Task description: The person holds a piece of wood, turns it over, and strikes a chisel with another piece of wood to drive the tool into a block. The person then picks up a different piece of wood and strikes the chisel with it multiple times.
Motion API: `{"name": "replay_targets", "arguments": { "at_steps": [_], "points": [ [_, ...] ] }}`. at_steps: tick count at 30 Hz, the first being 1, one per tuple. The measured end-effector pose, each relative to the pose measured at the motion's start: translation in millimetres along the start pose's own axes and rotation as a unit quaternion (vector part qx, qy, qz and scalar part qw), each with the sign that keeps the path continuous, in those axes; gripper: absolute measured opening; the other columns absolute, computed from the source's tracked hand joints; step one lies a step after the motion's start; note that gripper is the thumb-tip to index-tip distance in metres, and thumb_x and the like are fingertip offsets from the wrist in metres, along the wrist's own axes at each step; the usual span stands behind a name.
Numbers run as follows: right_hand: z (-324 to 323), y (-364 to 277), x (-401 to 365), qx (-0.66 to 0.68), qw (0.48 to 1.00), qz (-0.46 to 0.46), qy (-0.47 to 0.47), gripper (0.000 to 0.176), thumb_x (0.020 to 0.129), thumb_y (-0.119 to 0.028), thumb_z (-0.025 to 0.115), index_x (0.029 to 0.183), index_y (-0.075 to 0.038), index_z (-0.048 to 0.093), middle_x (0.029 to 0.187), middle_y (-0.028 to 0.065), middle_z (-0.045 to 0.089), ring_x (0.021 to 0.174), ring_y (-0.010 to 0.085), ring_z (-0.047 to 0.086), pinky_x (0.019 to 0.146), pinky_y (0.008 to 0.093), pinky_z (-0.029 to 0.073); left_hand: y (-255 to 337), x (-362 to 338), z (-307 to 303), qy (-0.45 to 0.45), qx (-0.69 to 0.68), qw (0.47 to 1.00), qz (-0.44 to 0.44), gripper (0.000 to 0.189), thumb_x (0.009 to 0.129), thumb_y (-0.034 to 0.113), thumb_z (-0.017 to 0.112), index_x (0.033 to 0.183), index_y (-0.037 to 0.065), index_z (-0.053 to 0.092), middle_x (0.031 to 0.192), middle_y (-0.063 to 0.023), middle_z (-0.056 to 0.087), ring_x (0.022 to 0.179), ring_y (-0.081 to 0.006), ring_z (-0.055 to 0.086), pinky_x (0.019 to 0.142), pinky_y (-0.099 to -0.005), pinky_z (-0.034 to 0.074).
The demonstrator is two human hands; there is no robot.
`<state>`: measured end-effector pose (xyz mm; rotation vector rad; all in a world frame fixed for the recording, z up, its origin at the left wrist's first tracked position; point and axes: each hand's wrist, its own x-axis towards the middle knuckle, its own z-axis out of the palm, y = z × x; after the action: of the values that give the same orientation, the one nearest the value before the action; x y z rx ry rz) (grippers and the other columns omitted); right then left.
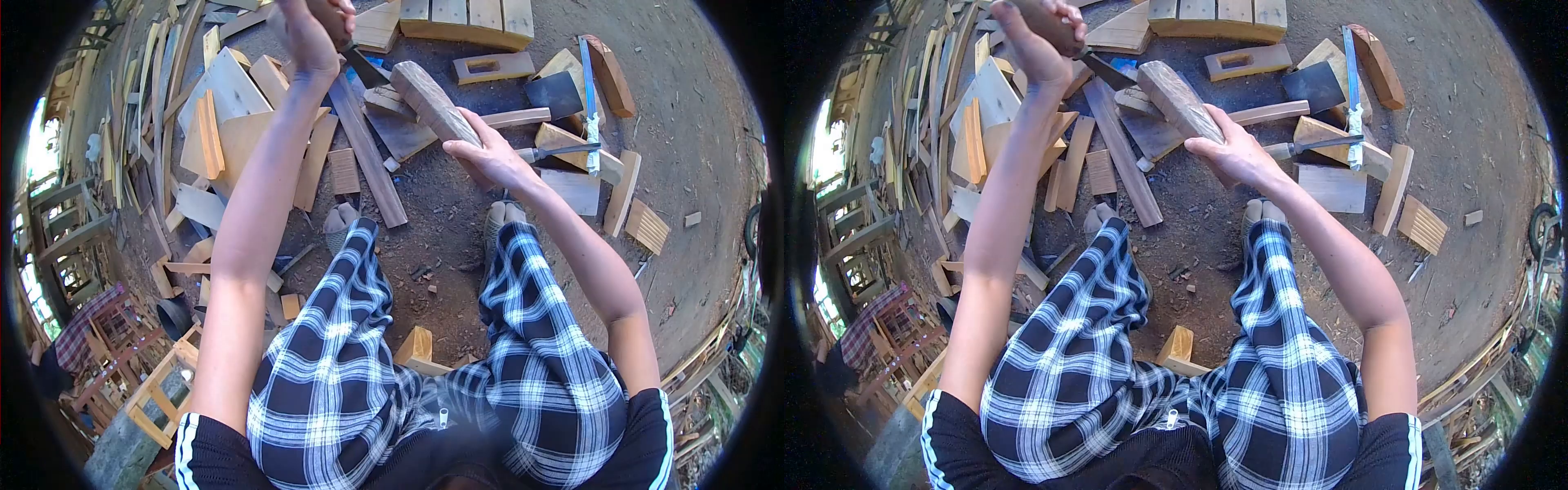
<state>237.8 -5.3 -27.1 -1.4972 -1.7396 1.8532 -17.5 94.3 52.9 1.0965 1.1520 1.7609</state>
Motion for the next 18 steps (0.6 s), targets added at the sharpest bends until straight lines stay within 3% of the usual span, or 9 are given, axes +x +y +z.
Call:
{"name": "replay_targets", "arguments": {
  "at_steps": [5, 8, 10, 12, 18],
  "points": [
    [0.5, -1.2, -0.4, 0.017, 1.0, -0.025, 0.011, 0.083, 0.088, -0.048, 0.064, 0.154, -0.011, 0.029, 0.144, 0.0177, 0.046, 0.133, 0.0265, 0.045, 0.111, 0.0419, 0.033, -1.7, 2.6, 11.2, -0.028, -0.002, 1.0, 0.009, 0.067, 0.091, 0.075, 0.041, 0.075, 0.011, 0.051, 0.051, -0.0015, 0.049, 0.036, -0.0128, 0.048, 0.032, -0.0252, 0.039],
    [-1.6, -13.7, -8.2, 0.123, 0.992, 0.014, 0.006, 0.079, 0.09, -0.044, 0.063, 0.153, -0.011, 0.031, 0.14, 0.0141, 0.049, 0.128, 0.022, 0.048, 0.109, 0.0376, 0.034, -5.0, -2.0, 21.0, -0.01, 0.01, 0.999, 0.045, 0.067, 0.096, 0.07, 0.036, 0.073, 0.01, 0.052, 0.049, -0.0006, 0.047, 0.036, -0.0121, 0.047, 0.032, -0.0247, 0.037],
    [-3.1, -18.2, -11.2, 0.131, 0.99, 0.034, 0.038, 0.077, 0.088, -0.041, 0.064, 0.151, -0.009, 0.033, 0.126, 0.0116, 0.056, 0.109, 0.018, 0.056, 0.097, 0.035, 0.042, -14.4, -2.0, 18.5, -0.031, 0.029, 0.996, 0.077, 0.066, 0.097, 0.069, 0.035, 0.072, 0.01, 0.052, 0.049, -0.0004, 0.047, 0.036, -0.0113, 0.047, 0.033, -0.0243, 0.037],
    [-4.3, -16.1, -11.0, 0.13, 0.99, 0.032, 0.041, 0.076, 0.089, -0.041, 0.064, 0.15, -0.009, 0.034, 0.123, 0.0106, 0.057, 0.107, 0.0168, 0.056, 0.096, 0.0342, 0.042, -18.2, -2.3, 20.2, -0.056, 0.036, 0.99, 0.122, 0.062, 0.1, 0.062, 0.035, 0.075, 0.009, 0.052, 0.052, 0.0001, 0.047, 0.04, -0.0091, 0.046, 0.036, -0.0233, 0.036],
    [-1.1, -7.2, -7.3, 0.126, 0.991, 0.027, 0.031, 0.077, 0.089, -0.042, 0.064, 0.151, -0.009, 0.033, 0.124, 0.0099, 0.057, 0.106, 0.0164, 0.056, 0.096, 0.035, 0.043, -28.0, -3.9, 24.8, -0.035, -0.006, 0.995, 0.096, 0.057, 0.1, 0.059, 0.042, 0.081, 0.007, 0.055, 0.058, 0.0002, 0.05, 0.043, -0.0085, 0.047, 0.038, -0.0235, 0.038]
  ]
}}
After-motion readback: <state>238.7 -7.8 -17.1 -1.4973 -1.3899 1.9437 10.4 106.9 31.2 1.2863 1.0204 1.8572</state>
